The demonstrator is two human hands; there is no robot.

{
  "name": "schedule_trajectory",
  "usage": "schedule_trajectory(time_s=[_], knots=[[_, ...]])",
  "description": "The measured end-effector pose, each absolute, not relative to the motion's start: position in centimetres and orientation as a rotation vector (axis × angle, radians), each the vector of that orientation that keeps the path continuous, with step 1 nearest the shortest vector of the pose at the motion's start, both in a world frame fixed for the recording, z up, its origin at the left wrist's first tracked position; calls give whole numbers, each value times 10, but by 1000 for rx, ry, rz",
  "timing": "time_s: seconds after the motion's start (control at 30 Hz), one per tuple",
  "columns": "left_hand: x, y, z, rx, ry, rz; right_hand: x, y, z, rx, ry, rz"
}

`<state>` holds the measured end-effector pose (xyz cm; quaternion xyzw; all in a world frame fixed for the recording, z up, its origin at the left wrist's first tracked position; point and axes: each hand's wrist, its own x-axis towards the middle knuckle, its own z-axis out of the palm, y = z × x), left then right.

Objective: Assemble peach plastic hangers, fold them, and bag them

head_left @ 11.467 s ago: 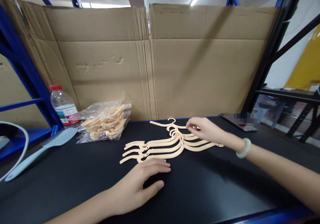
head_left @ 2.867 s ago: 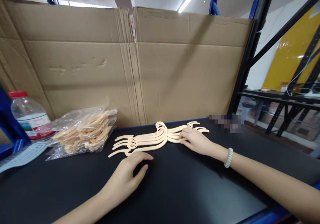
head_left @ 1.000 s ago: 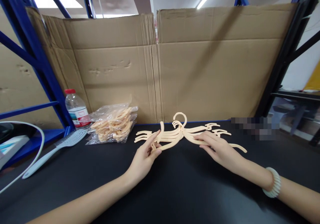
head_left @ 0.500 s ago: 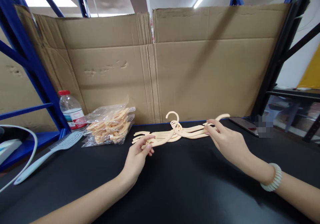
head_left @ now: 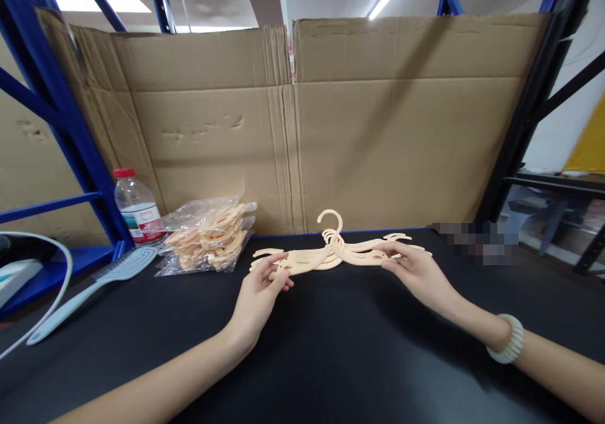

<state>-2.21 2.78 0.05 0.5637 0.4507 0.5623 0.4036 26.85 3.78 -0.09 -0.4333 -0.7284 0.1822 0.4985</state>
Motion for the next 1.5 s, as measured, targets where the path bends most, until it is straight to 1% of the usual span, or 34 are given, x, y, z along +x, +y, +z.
schedule_trajectory(time_s=[0.2,0.37,0.43,0.53,0.67,0.77,0.93,1.03,1.17,1.5], knots=[[-19,27,0,1331,1095,1458,264,37,0,-985,-1605,817],[-6,17,3,1333,1053,1375,246,22,0,-861,-1342,1152],[0,11,3,1337,1033,1306,239,15,0,-825,-1344,1258],[7,4,3,1347,988,1242,232,5,1,-763,-1521,1359],[8,2,2,1368,978,1260,226,-7,5,-702,-1831,1411],[6,2,2,1394,972,1272,225,-11,10,-701,-1926,1368],[5,0,0,1481,891,1254,226,-12,11,-684,-1940,1309],[5,-2,-1,1587,835,1208,226,-14,9,-646,-1902,1386],[5,0,-4,1616,876,1176,226,-18,8,-644,-1854,1520],[5,2,-3,1494,916,1177,228,-20,14,-701,-2044,1274]])
